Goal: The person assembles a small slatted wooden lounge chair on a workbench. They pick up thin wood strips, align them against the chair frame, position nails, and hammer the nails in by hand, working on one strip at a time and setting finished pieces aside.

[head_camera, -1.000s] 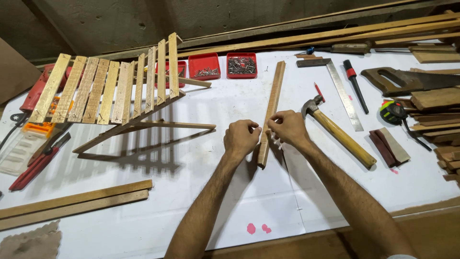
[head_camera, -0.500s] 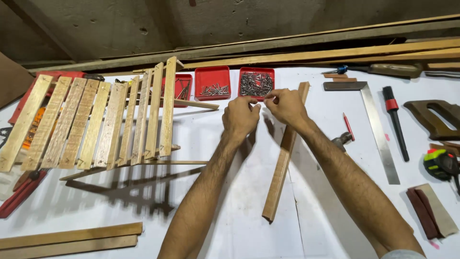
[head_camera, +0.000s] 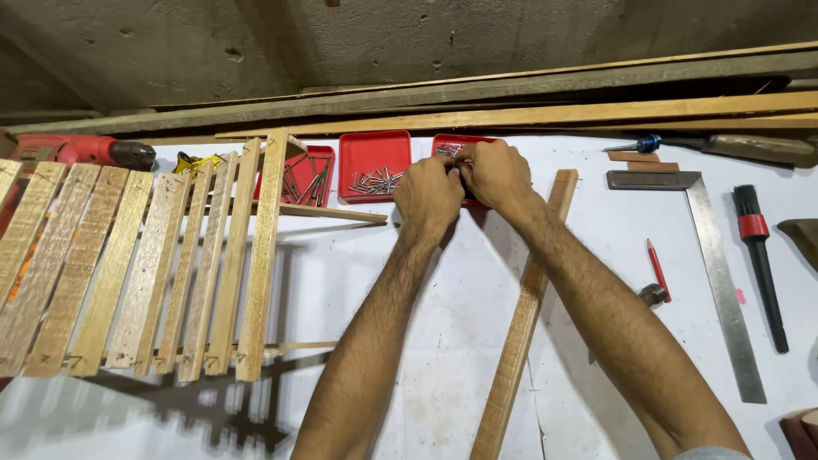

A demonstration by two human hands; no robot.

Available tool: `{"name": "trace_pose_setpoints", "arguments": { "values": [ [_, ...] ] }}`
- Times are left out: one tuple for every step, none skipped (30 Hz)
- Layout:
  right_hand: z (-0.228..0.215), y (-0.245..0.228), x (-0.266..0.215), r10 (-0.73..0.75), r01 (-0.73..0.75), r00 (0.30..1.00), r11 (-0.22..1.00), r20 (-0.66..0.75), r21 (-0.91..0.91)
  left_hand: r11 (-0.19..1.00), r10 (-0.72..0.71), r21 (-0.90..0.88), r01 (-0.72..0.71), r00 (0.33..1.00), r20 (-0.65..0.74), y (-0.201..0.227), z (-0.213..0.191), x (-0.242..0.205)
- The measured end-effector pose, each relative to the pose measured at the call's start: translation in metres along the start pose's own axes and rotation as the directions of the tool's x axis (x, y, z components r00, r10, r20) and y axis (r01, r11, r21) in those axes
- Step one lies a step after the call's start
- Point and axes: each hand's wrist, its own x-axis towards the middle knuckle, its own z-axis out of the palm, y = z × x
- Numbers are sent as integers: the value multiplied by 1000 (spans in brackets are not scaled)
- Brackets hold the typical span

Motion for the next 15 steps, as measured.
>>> {"name": "trace_pose_setpoints", "arguments": {
  "values": [
    [3,2,0,2,-2,1000,1000,3,1,1000,-1,0,1,1000,3,-1,3,1],
    [4,3,2,2,-1,1000,1000,-3,4,1000,1,21,-1,1000,3,-2,5,4],
    [6,3,3,1,-1,1000,1000,-9,7,999,3,41,-3,1000,2,-2,6,5],
    [10,6,5,0,0,1000,1000,-8,8,999,3,42,-3,1000,2,-4,8,6],
    [14,8,6,-9,9,1000,1000,4,-6,999,10,41,-9,1000,-4,-5,9,5],
    [17,10,7,-17,18,1000,1000,16,-21,999,18,40,-18,1000,-10,-6,10,5],
    [15,8,4,-18,18,1000,1000,15,-22,999,19,39,-19,1000,-11,-5,8,3],
    [11,6,1,-25,26,1000,999,14,-26,999,21,29,-21,1000,-14,-4,5,1],
    [8,3,-3,-33,33,999,999,13,-31,1000,24,20,-24,1000,-16,-2,2,-2],
    [5,2,-8,-34,34,999,999,9,-34,999,28,18,-27,999,-19,-3,2,-5],
    [1,0,-12,-25,25,1000,1000,8,3,1000,25,5,-25,1000,-12,-3,0,-8],
    [-4,-2,-16,-17,17,1000,999,2,39,1000,27,-9,-27,1000,-7,-2,-1,-9],
    [-8,-3,-22,-19,19,1000,999,-7,36,999,35,-12,-35,999,-13,2,-7,-14],
    [-13,-3,-30,-36,38,999,997,-31,65,999,33,-26,-33,999,-4,7,-12,-20],
    [-18,-3,-38,-53,58,997,994,-54,94,999,31,-40,-31,999,6,12,-17,-26]
  ]
}}
